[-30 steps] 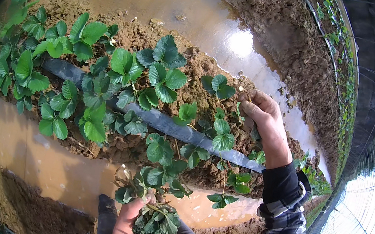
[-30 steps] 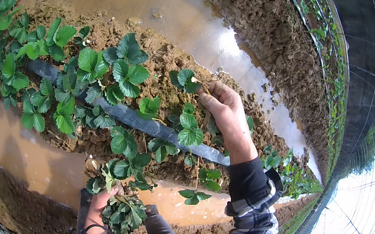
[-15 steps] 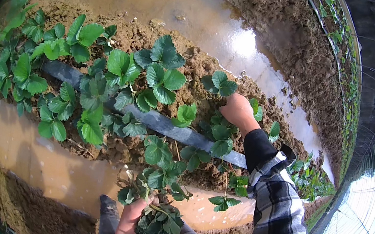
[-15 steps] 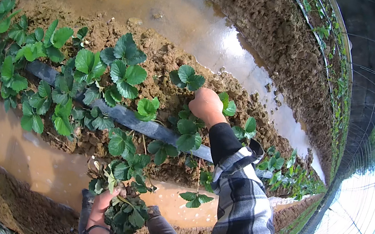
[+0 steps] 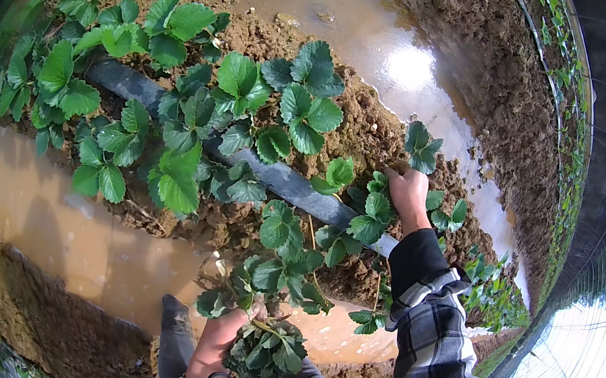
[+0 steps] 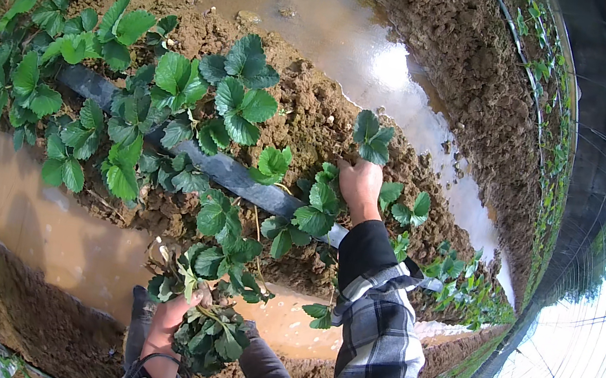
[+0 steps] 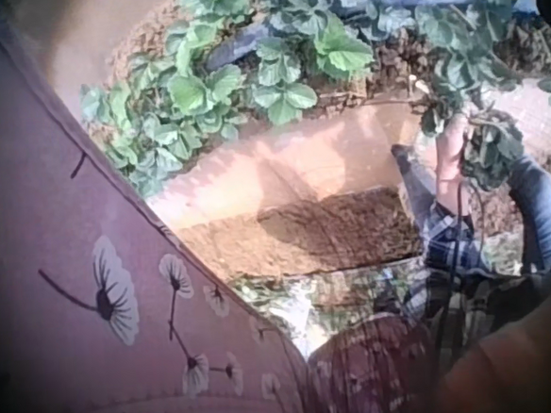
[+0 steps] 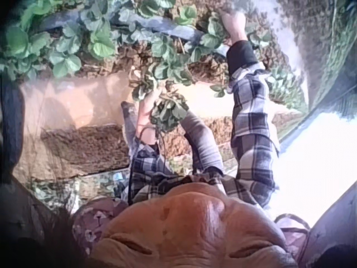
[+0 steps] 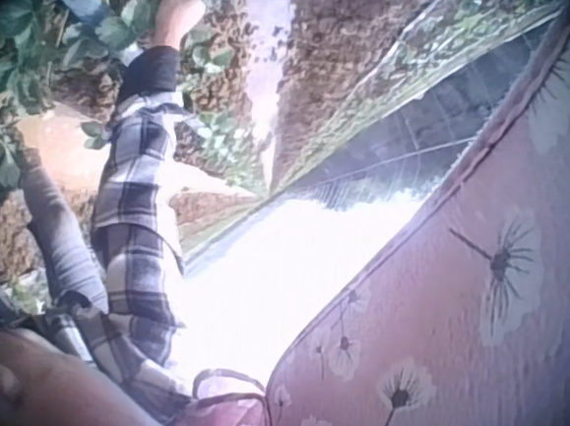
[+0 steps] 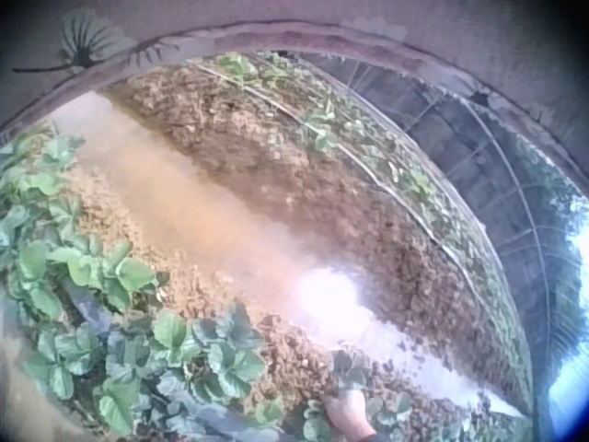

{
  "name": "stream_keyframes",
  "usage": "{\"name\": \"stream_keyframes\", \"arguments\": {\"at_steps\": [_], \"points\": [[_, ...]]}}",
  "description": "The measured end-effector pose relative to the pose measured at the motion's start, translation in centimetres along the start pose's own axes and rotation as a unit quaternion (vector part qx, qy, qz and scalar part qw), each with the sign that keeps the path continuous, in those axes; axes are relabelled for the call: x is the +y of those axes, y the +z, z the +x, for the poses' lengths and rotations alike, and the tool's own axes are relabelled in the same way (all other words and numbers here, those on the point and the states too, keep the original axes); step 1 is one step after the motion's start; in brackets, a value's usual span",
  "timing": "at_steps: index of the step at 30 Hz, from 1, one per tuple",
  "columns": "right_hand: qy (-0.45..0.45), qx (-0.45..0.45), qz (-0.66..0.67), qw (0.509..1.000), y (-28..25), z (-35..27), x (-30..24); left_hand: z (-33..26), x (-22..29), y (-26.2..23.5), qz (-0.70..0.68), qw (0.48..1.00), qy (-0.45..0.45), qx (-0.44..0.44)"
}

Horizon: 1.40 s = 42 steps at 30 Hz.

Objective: The person removes weeds from between rows of strawberry plants in a greenhouse. They pull weeds by hand and place them into a white sack. Other workers are visible in the background performing similar tasks.

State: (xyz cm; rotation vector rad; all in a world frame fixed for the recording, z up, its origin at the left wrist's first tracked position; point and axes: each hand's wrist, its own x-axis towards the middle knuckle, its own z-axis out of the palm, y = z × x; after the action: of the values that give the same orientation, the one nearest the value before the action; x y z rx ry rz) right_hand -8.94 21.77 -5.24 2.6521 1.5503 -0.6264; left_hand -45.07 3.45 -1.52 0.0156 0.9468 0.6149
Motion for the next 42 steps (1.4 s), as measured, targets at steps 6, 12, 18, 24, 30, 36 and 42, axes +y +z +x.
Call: {"name": "stream_keyframes", "arguments": {"at_steps": [6, 12, 18, 24, 30, 36, 42], "points": [[-0.387, -0.120, -0.252, 0.879, -4.0, -4.0, -5.5, 0.1, 0.0, -0.3, -0.026, 1.000, 0.014, 0.001], [-0.334, 0.004, -0.051, 0.941, -4.7, -4.6, -6.7, 0.2, 0.9, 0.1, 0.005, 0.999, 0.008, -0.031], [-0.093, -0.051, 0.267, 0.958, -7.2, -10.5, -9.2, 0.0, 1.8, 1.2, 0.038, 0.998, 0.018, -0.045], [-0.290, -0.311, -0.108, 0.899, -3.0, -23.7, -13.5, -1.2, 1.0, 2.8, 0.037, 0.997, 0.064, -0.018], [-0.313, -0.336, 0.070, 0.886, -5.9, -23.2, -12.3, -0.6, 0.7, 1.9, -0.185, 0.976, -0.101, 0.055], [-0.127, -0.027, 0.129, 0.983, -4.7, -13.8, -8.3, -0.7, 0.3, 1.2, -0.170, 0.984, -0.030, -0.040], [-0.129, -0.077, -0.066, 0.986, -2.9, -10.7, -4.4, -1.6, 1.0, 1.3, -0.171, 0.983, -0.060, -0.024]]}}
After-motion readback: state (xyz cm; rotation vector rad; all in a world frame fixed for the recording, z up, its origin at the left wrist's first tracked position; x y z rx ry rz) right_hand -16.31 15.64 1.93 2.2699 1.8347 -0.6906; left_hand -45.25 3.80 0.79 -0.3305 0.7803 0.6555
